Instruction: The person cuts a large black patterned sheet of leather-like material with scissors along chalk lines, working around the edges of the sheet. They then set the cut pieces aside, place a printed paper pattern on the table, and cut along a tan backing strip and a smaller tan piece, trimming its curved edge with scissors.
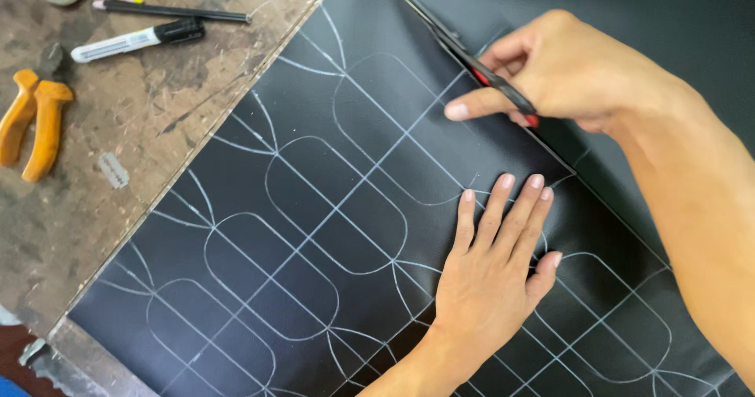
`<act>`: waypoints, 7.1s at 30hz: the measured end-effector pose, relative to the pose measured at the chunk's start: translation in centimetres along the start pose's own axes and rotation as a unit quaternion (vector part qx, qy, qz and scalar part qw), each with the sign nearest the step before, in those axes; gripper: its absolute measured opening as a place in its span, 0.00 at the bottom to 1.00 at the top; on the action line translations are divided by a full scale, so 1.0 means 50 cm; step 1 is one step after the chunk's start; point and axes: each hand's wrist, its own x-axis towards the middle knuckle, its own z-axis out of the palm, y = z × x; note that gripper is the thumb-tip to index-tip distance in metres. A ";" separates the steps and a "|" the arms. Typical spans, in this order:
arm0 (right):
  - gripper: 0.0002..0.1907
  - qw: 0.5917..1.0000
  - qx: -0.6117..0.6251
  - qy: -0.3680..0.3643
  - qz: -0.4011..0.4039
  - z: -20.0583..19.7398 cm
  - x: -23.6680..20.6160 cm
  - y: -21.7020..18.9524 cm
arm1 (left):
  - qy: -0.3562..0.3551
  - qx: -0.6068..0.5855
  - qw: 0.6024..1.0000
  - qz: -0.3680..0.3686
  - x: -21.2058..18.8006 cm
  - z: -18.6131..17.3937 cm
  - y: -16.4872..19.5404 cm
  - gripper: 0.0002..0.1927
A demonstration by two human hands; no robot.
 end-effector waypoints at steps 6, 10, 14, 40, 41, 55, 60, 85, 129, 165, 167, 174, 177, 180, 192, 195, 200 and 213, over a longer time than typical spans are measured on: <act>0.22 0.999 0.031 -0.004 -0.015 0.002 0.013 -0.001 | -0.007 -0.002 1.000 -0.003 -0.001 0.003 -0.001 0.33; 0.22 0.999 0.044 -0.007 -0.016 0.003 0.020 -0.004 | -0.004 0.008 1.000 -0.003 -0.001 -0.001 -0.002 0.33; 0.21 1.000 0.020 0.003 -0.015 0.001 0.021 -0.005 | -0.005 0.003 1.000 0.000 -0.001 -0.001 -0.003 0.33; 0.27 0.777 0.106 0.391 0.482 0.358 -1.492 1.189 | 0.046 0.192 0.979 0.046 -0.012 -0.070 0.021 0.29; 0.27 0.764 0.145 0.403 0.483 0.402 -1.552 1.222 | 0.049 0.224 0.973 0.010 -0.027 -0.069 0.059 0.31; 0.41 0.721 0.361 0.483 0.342 0.618 -1.892 1.448 | -0.035 -0.111 0.993 -0.002 -0.579 0.150 0.622 0.26; 0.43 0.718 0.294 0.507 0.376 0.666 -1.947 1.485 | -0.063 -0.042 0.997 -0.012 -0.563 0.121 0.639 0.29; 0.12 0.809 0.007 0.581 0.086 0.102 -1.706 1.440 | -0.153 -0.109 0.971 -0.145 -1.075 0.226 1.023 0.29; 0.09 0.666 0.533 0.522 -0.006 0.561 -1.794 1.172 | 0.099 -0.242 0.932 -0.252 -1.017 0.028 1.015 0.22; 0.10 0.500 0.647 0.558 0.143 0.786 -1.733 1.193 | -0.352 -0.019 0.890 0.288 -1.074 0.190 1.125 0.42; 0.09 0.496 0.657 0.552 0.133 0.790 -1.730 1.182 | -0.341 -0.006 0.882 0.325 -1.088 0.274 1.129 0.42; 0.09 0.550 0.667 0.470 0.177 0.806 -1.749 1.181 | -0.309 0.028 0.859 0.407 -1.121 0.373 1.117 0.42; 0.10 0.561 0.668 0.454 0.184 0.808 -1.755 1.183 | -0.316 0.042 0.854 0.411 -1.118 0.381 1.115 0.44; 0.11 0.577 0.644 0.460 0.204 0.804 -1.762 1.189 | -0.323 0.067 0.849 0.414 -1.115 0.388 1.114 0.45; 0.07 0.708 0.290 0.609 0.208 0.747 -1.811 1.251 | -0.342 0.113 0.833 0.421 -1.109 0.385 1.114 0.50; 0.09 0.734 0.260 0.599 0.186 0.737 -1.819 1.261 | -0.352 0.119 0.820 0.435 -1.100 0.385 1.117 0.51; 0.19 0.762 0.205 0.583 0.192 0.736 -1.815 1.255 | -0.354 0.111 0.823 0.431 -1.094 0.386 1.119 0.55; 0.22 0.762 0.179 0.576 0.236 0.736 -1.804 1.249 | -0.368 0.126 0.813 0.432 -1.088 0.392 1.120 0.56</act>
